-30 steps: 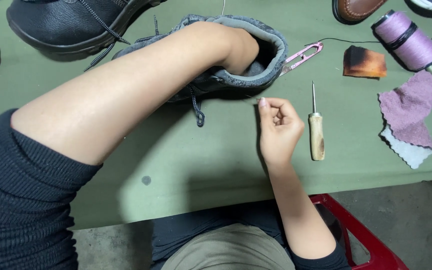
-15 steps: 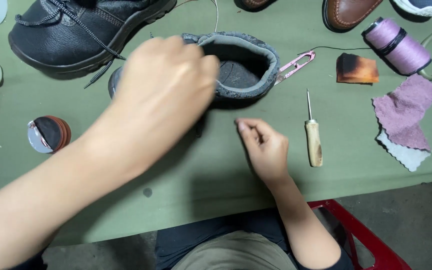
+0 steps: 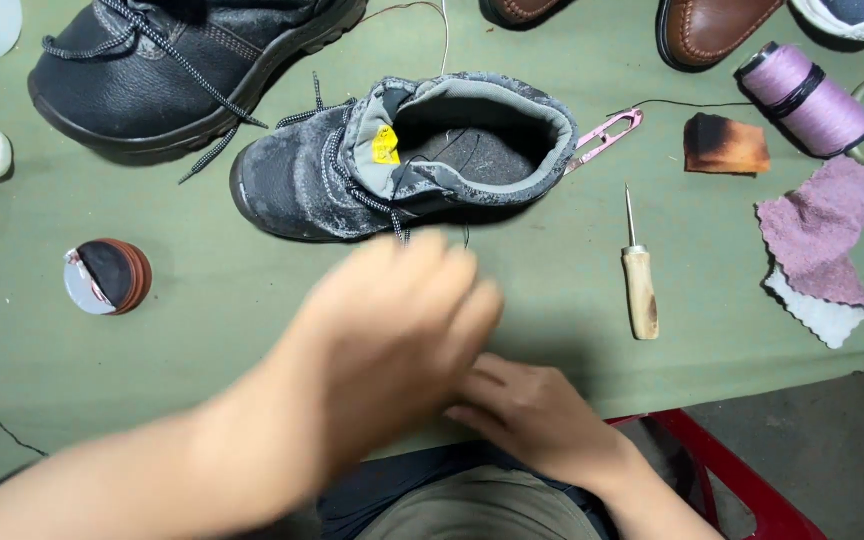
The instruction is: Hand-stitching a black boot using an awl and thread on a repair bench to finish a repair.
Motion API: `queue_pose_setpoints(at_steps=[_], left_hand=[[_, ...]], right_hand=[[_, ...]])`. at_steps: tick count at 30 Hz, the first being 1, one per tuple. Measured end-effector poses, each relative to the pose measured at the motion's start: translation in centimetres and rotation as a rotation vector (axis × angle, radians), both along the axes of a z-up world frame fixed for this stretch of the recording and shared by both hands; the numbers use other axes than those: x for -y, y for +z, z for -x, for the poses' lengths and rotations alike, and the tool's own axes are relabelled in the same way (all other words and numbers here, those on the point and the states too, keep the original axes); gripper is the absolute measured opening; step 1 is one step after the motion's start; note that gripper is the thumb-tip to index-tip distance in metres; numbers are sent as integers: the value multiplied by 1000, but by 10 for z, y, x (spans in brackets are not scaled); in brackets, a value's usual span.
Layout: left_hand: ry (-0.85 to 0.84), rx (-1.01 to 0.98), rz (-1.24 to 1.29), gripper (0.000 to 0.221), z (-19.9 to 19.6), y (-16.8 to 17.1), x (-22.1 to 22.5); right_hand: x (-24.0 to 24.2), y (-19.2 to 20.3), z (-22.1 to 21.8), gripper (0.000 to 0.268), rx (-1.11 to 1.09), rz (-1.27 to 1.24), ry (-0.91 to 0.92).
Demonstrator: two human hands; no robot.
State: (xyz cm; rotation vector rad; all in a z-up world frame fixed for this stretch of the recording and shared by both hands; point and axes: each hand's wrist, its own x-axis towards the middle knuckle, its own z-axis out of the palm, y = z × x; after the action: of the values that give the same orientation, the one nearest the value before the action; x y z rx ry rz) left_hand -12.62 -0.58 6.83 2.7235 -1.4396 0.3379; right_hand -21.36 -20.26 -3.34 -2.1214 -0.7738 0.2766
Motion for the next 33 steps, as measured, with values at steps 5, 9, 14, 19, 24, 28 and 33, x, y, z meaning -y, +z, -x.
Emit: queue_pose_setpoints(at_steps=[5, 9, 14, 19, 24, 28, 33], left_hand=[[56, 65, 155, 12, -66, -26, 17], [81, 2, 44, 13, -96, -62, 11], [158, -262, 125, 16, -106, -24, -8], [244, -486, 586, 19, -106, 22, -48], [289, -986, 1182, 18, -96, 10, -55], [298, -1207, 1429, 14, -90, 3, -60], [352, -1246, 1275, 18, -93, 22, -77]], right_hand=[[23, 15, -8, 32, -12, -18, -360], [58, -7, -7, 29, 164, 174, -705], [88, -11, -9, 36, 210, 251, -950], [93, -9, -17, 42, 80, 212, -995], [82, -14, -26, 47, -36, 233, -976], [80, -30, -30, 54, -43, 261, -966], [78, -34, -33, 39, 101, 234, -970]])
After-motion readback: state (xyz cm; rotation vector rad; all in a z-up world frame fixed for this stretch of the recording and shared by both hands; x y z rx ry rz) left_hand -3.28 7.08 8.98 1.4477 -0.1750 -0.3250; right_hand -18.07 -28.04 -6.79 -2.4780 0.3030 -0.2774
